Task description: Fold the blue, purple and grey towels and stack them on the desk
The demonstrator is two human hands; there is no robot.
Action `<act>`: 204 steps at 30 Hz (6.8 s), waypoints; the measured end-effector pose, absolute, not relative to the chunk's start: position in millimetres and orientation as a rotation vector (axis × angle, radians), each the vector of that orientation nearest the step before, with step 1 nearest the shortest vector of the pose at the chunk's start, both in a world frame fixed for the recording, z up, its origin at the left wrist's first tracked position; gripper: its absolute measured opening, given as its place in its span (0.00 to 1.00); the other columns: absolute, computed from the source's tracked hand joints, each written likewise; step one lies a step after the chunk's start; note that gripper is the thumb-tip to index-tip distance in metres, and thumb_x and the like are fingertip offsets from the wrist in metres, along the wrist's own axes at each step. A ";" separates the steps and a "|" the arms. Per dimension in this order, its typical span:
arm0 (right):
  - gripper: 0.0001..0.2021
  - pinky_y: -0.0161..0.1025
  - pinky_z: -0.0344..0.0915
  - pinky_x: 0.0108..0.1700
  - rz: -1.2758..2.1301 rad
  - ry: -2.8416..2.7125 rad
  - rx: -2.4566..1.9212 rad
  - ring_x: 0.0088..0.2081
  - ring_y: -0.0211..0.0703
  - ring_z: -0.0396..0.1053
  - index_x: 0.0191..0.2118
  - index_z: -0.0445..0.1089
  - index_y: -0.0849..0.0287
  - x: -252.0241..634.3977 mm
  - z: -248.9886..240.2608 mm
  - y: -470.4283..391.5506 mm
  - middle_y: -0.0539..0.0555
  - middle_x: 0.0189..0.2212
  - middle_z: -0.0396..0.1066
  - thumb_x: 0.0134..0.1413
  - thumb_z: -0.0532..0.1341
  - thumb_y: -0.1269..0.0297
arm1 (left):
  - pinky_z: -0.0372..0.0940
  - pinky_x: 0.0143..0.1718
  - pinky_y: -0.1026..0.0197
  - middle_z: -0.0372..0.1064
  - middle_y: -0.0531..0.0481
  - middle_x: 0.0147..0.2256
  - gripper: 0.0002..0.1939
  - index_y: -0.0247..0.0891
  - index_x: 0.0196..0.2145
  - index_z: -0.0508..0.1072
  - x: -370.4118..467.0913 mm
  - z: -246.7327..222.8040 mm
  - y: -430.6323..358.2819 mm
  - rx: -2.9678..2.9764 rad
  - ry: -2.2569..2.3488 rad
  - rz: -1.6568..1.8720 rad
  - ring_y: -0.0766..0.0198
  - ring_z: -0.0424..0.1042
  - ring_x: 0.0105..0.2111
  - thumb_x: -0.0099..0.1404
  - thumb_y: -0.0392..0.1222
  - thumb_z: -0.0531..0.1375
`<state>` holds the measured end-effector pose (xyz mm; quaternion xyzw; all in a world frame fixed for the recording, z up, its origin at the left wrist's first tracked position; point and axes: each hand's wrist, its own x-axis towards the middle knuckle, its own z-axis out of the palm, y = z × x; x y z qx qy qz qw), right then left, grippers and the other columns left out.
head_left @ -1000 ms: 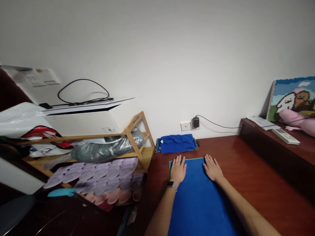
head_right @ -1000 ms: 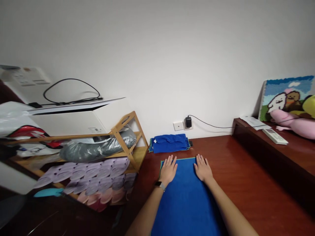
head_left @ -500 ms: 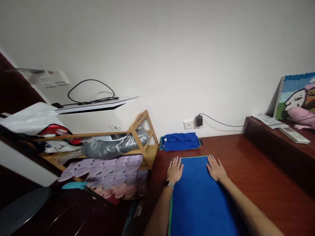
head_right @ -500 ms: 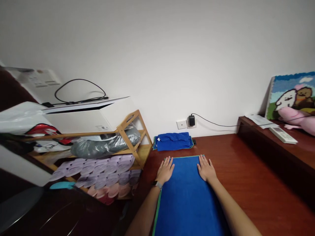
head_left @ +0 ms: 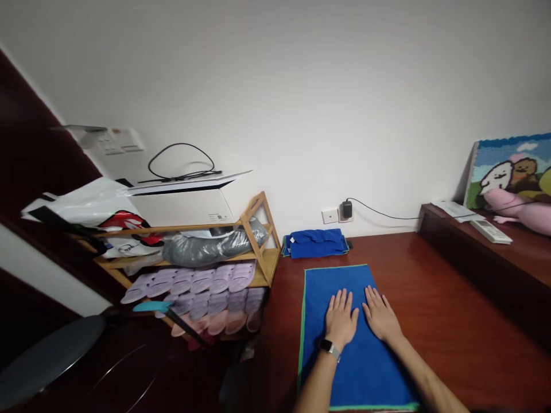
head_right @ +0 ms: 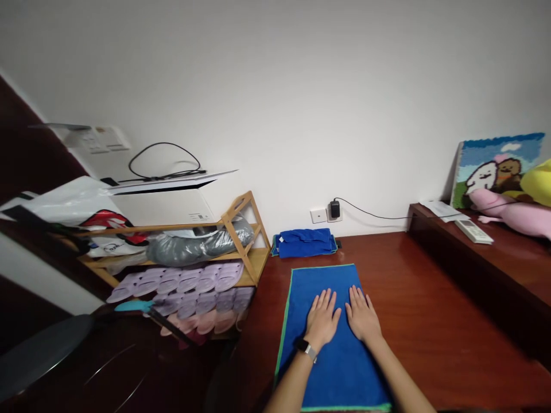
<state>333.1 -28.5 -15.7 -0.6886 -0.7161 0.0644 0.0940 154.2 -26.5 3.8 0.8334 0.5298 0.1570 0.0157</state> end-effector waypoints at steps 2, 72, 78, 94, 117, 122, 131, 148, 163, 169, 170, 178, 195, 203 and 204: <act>0.35 0.51 0.39 0.75 0.218 -2.121 -2.063 0.76 0.47 0.41 0.76 0.46 0.66 330.9 -8.3 -28.3 0.57 0.75 0.43 0.71 0.37 0.52 | 0.52 0.72 0.44 0.52 0.42 0.72 0.32 0.37 0.72 0.58 125.4 5.7 -26.3 2.555 1.763 0.444 0.53 0.51 0.72 0.79 0.55 0.41; 0.35 0.54 0.46 0.74 0.150 -2.083 -1.906 0.74 0.49 0.47 0.74 0.53 0.59 344.7 -29.3 -180.9 0.55 0.73 0.50 0.71 0.40 0.45 | 0.53 0.72 0.48 0.52 0.47 0.72 0.30 0.40 0.74 0.52 163.3 26.0 -151.4 2.638 1.558 0.442 0.57 0.51 0.72 0.80 0.52 0.42; 0.35 0.54 0.47 0.74 0.157 -2.084 -1.901 0.74 0.49 0.47 0.74 0.53 0.58 345.6 -31.4 -183.6 0.53 0.73 0.49 0.71 0.40 0.46 | 0.58 0.69 0.43 0.52 0.45 0.72 0.30 0.41 0.75 0.49 63.0 3.6 -165.1 2.534 1.926 0.459 0.52 0.55 0.71 0.80 0.49 0.44; 0.34 0.49 0.37 0.75 0.295 -2.149 -2.034 0.76 0.46 0.38 0.76 0.44 0.69 334.6 34.5 5.6 0.59 0.76 0.42 0.72 0.37 0.55 | 0.52 0.72 0.48 0.55 0.41 0.71 0.30 0.33 0.72 0.58 139.5 57.5 -28.3 2.583 1.608 0.503 0.56 0.52 0.72 0.80 0.48 0.40; 0.37 0.50 0.36 0.75 0.180 -2.157 -2.090 0.76 0.48 0.37 0.76 0.43 0.69 336.2 -7.5 72.9 0.59 0.76 0.41 0.71 0.36 0.50 | 0.44 0.73 0.47 0.52 0.46 0.72 0.31 0.36 0.73 0.55 34.0 16.9 98.2 2.443 1.923 0.344 0.56 0.48 0.73 0.79 0.51 0.40; 0.37 0.50 0.37 0.75 0.185 -2.173 -2.091 0.76 0.47 0.38 0.76 0.43 0.69 335.7 -4.7 73.5 0.58 0.76 0.41 0.71 0.36 0.50 | 0.42 0.74 0.46 0.52 0.42 0.72 0.31 0.32 0.73 0.55 67.1 25.5 84.9 2.496 1.933 0.459 0.56 0.47 0.73 0.79 0.47 0.38; 0.36 0.48 0.36 0.75 0.211 -2.185 -2.100 0.76 0.47 0.36 0.76 0.43 0.70 335.4 2.2 69.6 0.58 0.76 0.39 0.71 0.36 0.52 | 0.47 0.73 0.48 0.55 0.44 0.71 0.33 0.36 0.72 0.58 173.2 7.1 35.9 2.547 1.581 0.487 0.57 0.50 0.72 0.80 0.55 0.37; 0.35 0.53 0.38 0.75 0.177 -2.144 -1.945 0.76 0.47 0.41 0.76 0.48 0.63 337.9 -1.2 -22.6 0.56 0.75 0.45 0.72 0.36 0.50 | 0.49 0.73 0.48 0.51 0.44 0.72 0.31 0.35 0.73 0.54 124.6 25.8 -38.6 2.628 1.622 0.592 0.58 0.48 0.73 0.81 0.51 0.39; 0.35 0.51 0.38 0.75 0.262 -2.189 -2.062 0.76 0.47 0.40 0.76 0.45 0.66 331.3 11.9 -49.0 0.57 0.75 0.42 0.71 0.37 0.51 | 0.54 0.71 0.44 0.52 0.41 0.72 0.31 0.35 0.73 0.55 19.5 13.7 -78.0 2.490 1.982 0.346 0.53 0.53 0.71 0.79 0.50 0.43; 0.34 0.55 0.38 0.75 0.169 -2.063 -1.989 0.76 0.51 0.41 0.75 0.49 0.64 302.2 9.1 -89.2 0.58 0.75 0.44 0.71 0.39 0.52 | 0.55 0.70 0.44 0.51 0.42 0.72 0.30 0.36 0.74 0.51 49.6 37.7 -85.8 2.540 1.941 0.540 0.53 0.51 0.72 0.80 0.47 0.41; 0.34 0.55 0.39 0.75 0.174 -2.057 -1.967 0.76 0.51 0.41 0.75 0.50 0.63 295.2 5.1 -99.5 0.58 0.75 0.45 0.71 0.39 0.51 | 0.55 0.71 0.45 0.51 0.43 0.72 0.30 0.37 0.75 0.50 64.5 37.7 -88.4 2.584 1.855 0.559 0.54 0.50 0.72 0.80 0.48 0.40; 0.35 0.57 0.40 0.75 0.214 -2.059 -1.938 0.75 0.53 0.43 0.74 0.53 0.62 277.8 -10.5 -132.7 0.58 0.74 0.46 0.70 0.42 0.48 | 0.54 0.71 0.43 0.51 0.44 0.72 0.31 0.40 0.75 0.50 99.2 12.6 -101.3 2.622 1.713 0.421 0.54 0.50 0.72 0.80 0.53 0.42; 0.32 0.57 0.40 0.74 0.272 -2.261 -1.722 0.75 0.52 0.43 0.72 0.58 0.46 311.2 36.2 -63.4 0.51 0.75 0.49 0.69 0.46 0.41 | 0.61 0.67 0.44 0.67 0.46 0.65 0.26 0.41 0.64 0.71 -55.8 43.7 -81.2 2.493 2.083 0.517 0.52 0.64 0.66 0.76 0.44 0.45; 0.30 0.53 0.39 0.74 0.384 -2.442 -1.639 0.75 0.50 0.42 0.73 0.56 0.49 308.6 36.6 32.3 0.54 0.75 0.48 0.72 0.43 0.46 | 0.73 0.56 0.46 0.76 0.48 0.57 0.22 0.56 0.62 0.73 83.6 -7.2 -152.7 2.606 1.635 0.759 0.49 0.75 0.56 0.74 0.52 0.54; 0.31 0.53 0.39 0.74 0.386 -2.449 -1.657 0.75 0.50 0.42 0.73 0.55 0.48 308.6 34.1 37.3 0.53 0.75 0.48 0.72 0.42 0.46 | 0.74 0.55 0.45 0.76 0.47 0.57 0.22 0.56 0.62 0.73 92.4 -22.9 -155.3 2.643 1.604 0.778 0.47 0.76 0.55 0.73 0.55 0.55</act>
